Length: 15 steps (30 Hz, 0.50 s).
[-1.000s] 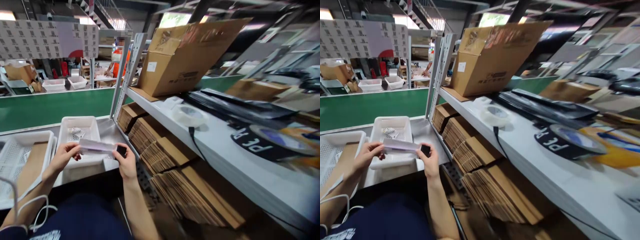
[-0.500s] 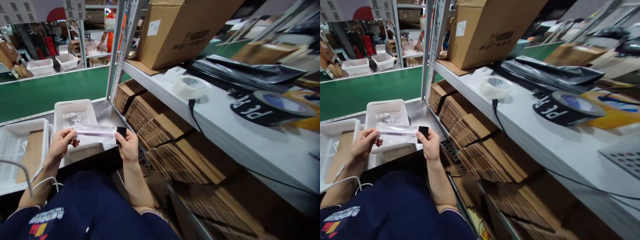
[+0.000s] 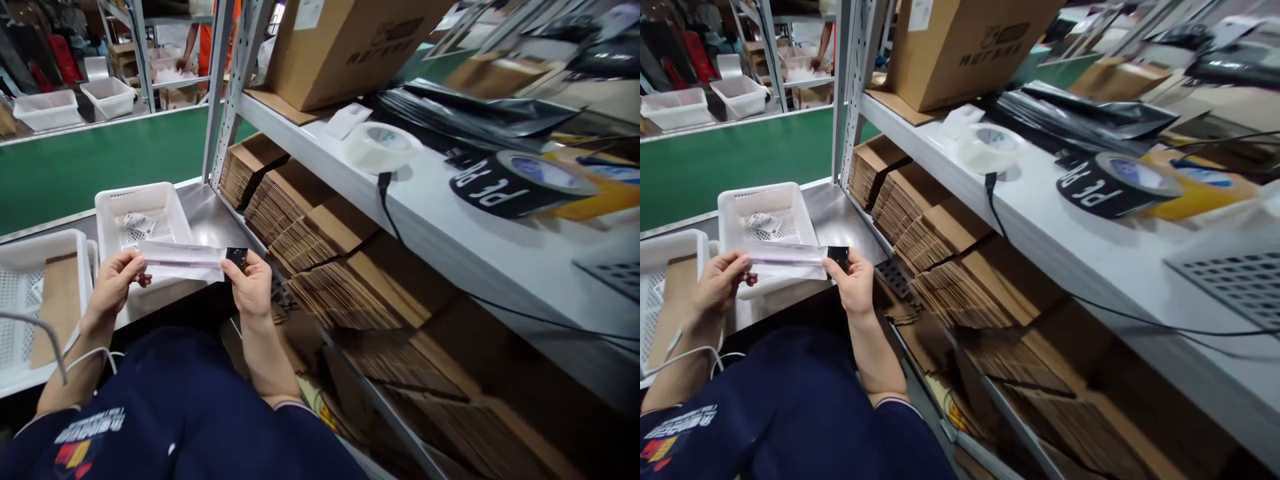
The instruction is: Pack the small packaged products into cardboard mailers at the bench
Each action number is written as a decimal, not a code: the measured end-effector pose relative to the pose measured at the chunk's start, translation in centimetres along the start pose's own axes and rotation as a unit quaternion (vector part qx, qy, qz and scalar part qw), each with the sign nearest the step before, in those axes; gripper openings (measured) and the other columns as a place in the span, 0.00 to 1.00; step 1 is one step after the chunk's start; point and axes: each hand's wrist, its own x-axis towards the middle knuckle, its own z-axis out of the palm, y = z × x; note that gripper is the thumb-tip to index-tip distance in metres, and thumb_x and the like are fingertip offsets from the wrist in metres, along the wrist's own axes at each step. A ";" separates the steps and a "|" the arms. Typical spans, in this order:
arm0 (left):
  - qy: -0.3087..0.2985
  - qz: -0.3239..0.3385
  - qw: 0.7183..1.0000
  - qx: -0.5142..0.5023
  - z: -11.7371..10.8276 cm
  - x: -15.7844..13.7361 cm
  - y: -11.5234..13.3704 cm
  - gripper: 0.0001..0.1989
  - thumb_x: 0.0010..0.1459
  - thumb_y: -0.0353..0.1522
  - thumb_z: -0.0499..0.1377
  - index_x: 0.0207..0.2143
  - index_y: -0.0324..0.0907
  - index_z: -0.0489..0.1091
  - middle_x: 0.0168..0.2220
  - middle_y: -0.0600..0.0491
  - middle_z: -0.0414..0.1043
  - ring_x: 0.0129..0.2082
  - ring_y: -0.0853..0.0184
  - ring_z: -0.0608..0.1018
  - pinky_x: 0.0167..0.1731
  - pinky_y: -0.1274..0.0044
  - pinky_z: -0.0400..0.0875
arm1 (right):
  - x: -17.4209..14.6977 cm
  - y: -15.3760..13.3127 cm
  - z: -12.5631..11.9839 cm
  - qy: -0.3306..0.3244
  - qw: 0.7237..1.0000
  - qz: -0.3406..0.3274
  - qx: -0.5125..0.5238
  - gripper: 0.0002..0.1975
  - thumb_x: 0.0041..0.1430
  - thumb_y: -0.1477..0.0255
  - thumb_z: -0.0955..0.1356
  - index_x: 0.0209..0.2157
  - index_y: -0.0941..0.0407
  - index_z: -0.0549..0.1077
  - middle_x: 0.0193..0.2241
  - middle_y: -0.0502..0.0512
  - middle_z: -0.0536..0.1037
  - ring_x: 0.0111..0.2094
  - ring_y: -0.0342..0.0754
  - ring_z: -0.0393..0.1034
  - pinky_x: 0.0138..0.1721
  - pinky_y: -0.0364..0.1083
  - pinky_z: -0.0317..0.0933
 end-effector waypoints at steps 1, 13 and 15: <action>-0.002 0.003 1.000 -0.001 -0.2 0.1 -0.1 0.17 0.51 0.42 0.72 0.28 0.38 0.72 0.21 0.57 0.68 0.20 0.71 0.74 0.26 0.80 0.73 | 0.0 0.1 0.1 -0.002 1.000 -0.004 -0.004 0.18 0.46 0.58 0.81 0.30 0.56 0.78 0.27 0.50 0.77 0.28 0.44 0.69 0.32 0.43 0.66; 0.008 -0.004 1.000 -0.023 -1.5 0.8 0.6 0.15 0.49 0.38 0.71 0.22 0.38 0.72 0.19 0.55 0.65 0.17 0.72 0.70 0.19 0.80 0.67 | 0.9 1.5 1.4 0.017 0.998 -0.025 -0.057 0.19 0.57 0.54 0.76 0.37 0.56 0.79 0.32 0.53 0.81 0.33 0.46 0.75 0.36 0.44 0.71; 0.015 -0.012 1.000 -0.014 -1.5 1.3 0.5 0.15 0.46 0.37 0.72 0.22 0.38 0.72 0.19 0.55 0.66 0.17 0.72 0.71 0.20 0.80 0.68 | 1.0 1.9 0.0 0.052 0.995 -0.042 -0.075 0.22 0.58 0.53 0.75 0.42 0.56 0.79 0.36 0.55 0.83 0.35 0.48 0.78 0.39 0.46 0.74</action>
